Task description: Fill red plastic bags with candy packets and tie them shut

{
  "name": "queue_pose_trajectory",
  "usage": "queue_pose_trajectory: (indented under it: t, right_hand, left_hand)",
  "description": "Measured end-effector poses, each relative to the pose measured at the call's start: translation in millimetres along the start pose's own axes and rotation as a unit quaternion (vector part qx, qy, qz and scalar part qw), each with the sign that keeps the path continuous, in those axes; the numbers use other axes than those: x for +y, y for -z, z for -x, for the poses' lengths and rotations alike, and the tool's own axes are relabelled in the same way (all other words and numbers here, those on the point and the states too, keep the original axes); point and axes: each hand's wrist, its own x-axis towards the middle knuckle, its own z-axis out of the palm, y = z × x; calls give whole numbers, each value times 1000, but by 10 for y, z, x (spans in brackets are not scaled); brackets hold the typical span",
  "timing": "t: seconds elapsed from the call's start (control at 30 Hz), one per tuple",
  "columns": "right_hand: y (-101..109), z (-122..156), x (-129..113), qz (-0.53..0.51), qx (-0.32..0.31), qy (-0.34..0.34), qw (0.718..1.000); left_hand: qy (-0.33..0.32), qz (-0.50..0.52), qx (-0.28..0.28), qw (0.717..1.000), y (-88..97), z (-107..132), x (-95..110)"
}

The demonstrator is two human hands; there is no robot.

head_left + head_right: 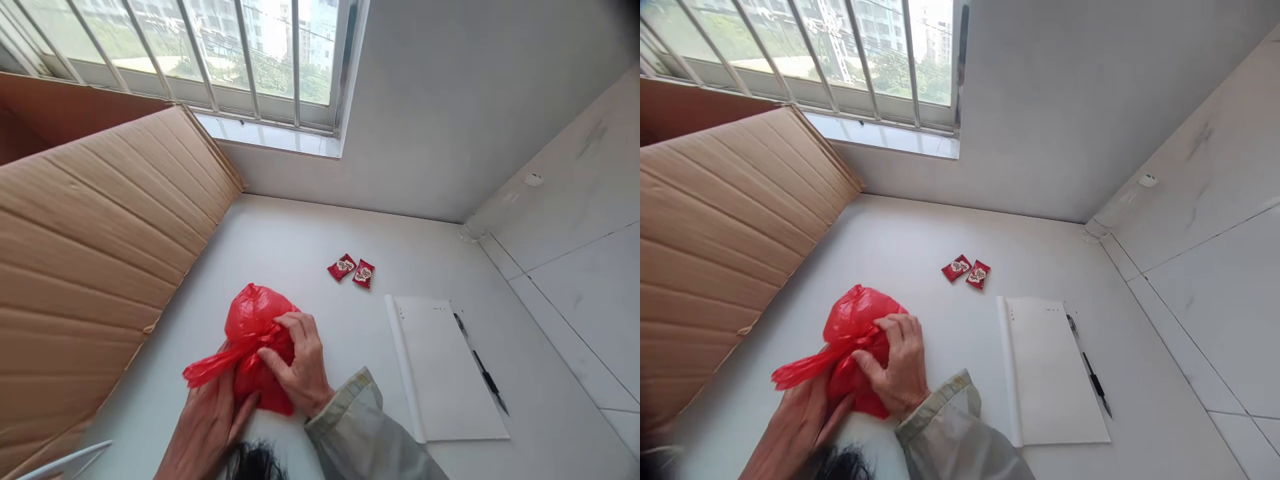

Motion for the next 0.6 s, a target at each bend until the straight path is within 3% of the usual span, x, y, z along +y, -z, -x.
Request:
queue_pose_trajectory:
  t: [0.2,0.43,0.6]
  right_hand:
    - [67,32,30,10,-18,15,1000]
    - [148,75,113,38,-104,73,991]
    - [160,122,149,78,-93,64,991]
  left_hand:
    - [-18,-13,13,1000,118,-50,169]
    - [-14,7,17,1000,90,21,181]
    - [-12,29,21,999,100,30,218]
